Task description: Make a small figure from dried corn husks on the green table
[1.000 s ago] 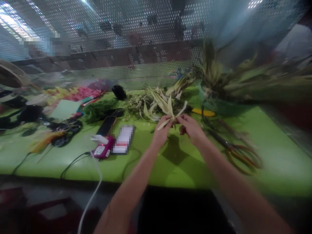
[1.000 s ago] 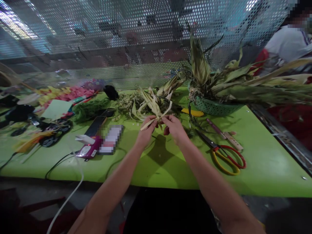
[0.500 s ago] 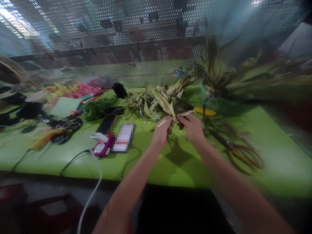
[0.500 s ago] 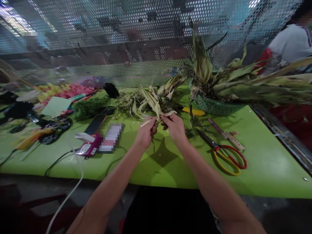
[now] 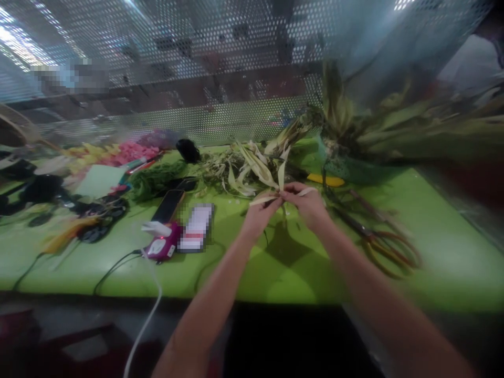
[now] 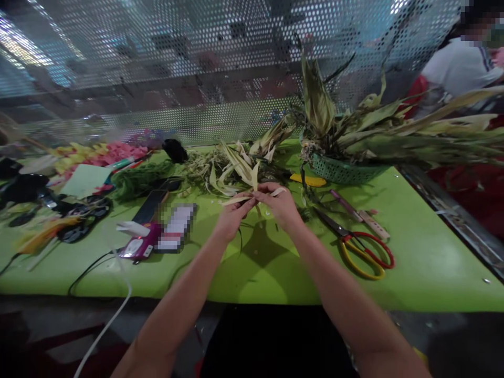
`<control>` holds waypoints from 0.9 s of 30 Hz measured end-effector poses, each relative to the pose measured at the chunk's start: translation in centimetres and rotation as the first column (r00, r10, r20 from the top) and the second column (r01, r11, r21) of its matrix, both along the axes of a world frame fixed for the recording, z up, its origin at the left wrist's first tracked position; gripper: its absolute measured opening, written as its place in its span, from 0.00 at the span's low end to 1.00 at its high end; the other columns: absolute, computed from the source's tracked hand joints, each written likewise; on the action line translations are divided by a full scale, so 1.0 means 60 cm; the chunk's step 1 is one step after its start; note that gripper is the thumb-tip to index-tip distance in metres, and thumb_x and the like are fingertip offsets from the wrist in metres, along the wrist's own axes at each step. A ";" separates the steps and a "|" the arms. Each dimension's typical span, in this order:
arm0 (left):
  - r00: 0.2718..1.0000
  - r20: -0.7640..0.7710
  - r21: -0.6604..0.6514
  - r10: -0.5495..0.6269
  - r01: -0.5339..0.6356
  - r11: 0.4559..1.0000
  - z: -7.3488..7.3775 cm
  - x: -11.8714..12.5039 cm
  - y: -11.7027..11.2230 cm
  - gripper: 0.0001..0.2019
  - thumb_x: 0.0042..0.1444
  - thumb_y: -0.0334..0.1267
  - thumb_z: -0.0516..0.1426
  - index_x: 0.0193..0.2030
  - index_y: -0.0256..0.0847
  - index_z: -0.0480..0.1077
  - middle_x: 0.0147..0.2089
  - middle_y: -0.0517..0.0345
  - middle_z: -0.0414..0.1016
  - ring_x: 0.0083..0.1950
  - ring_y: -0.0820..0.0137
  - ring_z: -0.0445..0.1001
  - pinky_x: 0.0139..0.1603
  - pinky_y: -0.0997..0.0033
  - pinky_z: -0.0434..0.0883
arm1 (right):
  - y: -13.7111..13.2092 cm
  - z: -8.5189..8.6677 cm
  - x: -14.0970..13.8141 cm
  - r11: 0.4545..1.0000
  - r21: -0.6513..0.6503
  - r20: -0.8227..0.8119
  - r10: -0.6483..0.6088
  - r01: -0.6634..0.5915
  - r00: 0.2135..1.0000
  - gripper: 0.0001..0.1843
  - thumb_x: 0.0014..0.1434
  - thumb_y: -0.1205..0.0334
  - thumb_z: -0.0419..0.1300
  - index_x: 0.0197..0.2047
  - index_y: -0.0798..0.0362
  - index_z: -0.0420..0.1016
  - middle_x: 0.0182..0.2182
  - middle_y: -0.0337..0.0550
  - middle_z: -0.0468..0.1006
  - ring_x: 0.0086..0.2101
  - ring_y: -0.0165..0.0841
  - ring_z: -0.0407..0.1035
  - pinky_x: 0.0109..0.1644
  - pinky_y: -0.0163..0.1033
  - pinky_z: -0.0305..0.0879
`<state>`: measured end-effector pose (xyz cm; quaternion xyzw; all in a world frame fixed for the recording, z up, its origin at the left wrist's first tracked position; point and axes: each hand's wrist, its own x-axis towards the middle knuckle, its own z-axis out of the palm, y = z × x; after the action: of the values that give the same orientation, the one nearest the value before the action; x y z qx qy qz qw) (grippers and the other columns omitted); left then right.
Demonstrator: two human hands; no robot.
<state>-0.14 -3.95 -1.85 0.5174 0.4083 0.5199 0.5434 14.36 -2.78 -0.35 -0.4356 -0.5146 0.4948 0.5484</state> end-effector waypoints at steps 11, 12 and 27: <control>0.970 -0.200 0.042 -0.139 0.150 0.988 -0.013 0.001 -0.001 0.12 0.52 0.44 0.62 0.38 0.38 0.76 0.39 0.54 0.78 0.40 0.69 0.73 0.45 0.69 0.68 | -0.002 -0.004 -0.005 0.991 0.046 0.060 -0.131 0.128 0.990 0.11 0.41 0.60 0.67 0.23 0.53 0.69 0.22 0.35 0.69 0.26 0.28 0.63 0.32 0.36 0.61; 0.966 -0.219 0.050 -0.138 0.153 0.987 -0.012 0.004 -0.002 0.11 0.52 0.43 0.62 0.37 0.38 0.76 0.37 0.54 0.78 0.39 0.69 0.72 0.44 0.69 0.68 | -0.002 -0.003 -0.005 0.990 0.042 0.056 -0.135 0.132 0.989 0.11 0.41 0.59 0.67 0.23 0.53 0.68 0.22 0.35 0.69 0.26 0.28 0.63 0.32 0.36 0.61; 0.959 -0.149 0.105 0.239 -0.225 0.969 -0.012 0.004 0.001 0.14 0.57 0.49 0.57 0.40 0.40 0.74 0.35 0.58 0.71 0.35 0.74 0.65 0.37 0.74 0.65 | -0.016 -0.005 -0.020 0.982 -0.181 -0.077 0.040 -0.053 0.996 0.19 0.51 0.44 0.65 0.37 0.51 0.74 0.30 0.39 0.76 0.25 0.28 0.70 0.30 0.35 0.70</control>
<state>0.10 -3.91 -2.58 0.5294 0.4856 0.5540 0.4208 13.13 -3.75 -0.66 -0.4535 -0.4566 0.5681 0.5129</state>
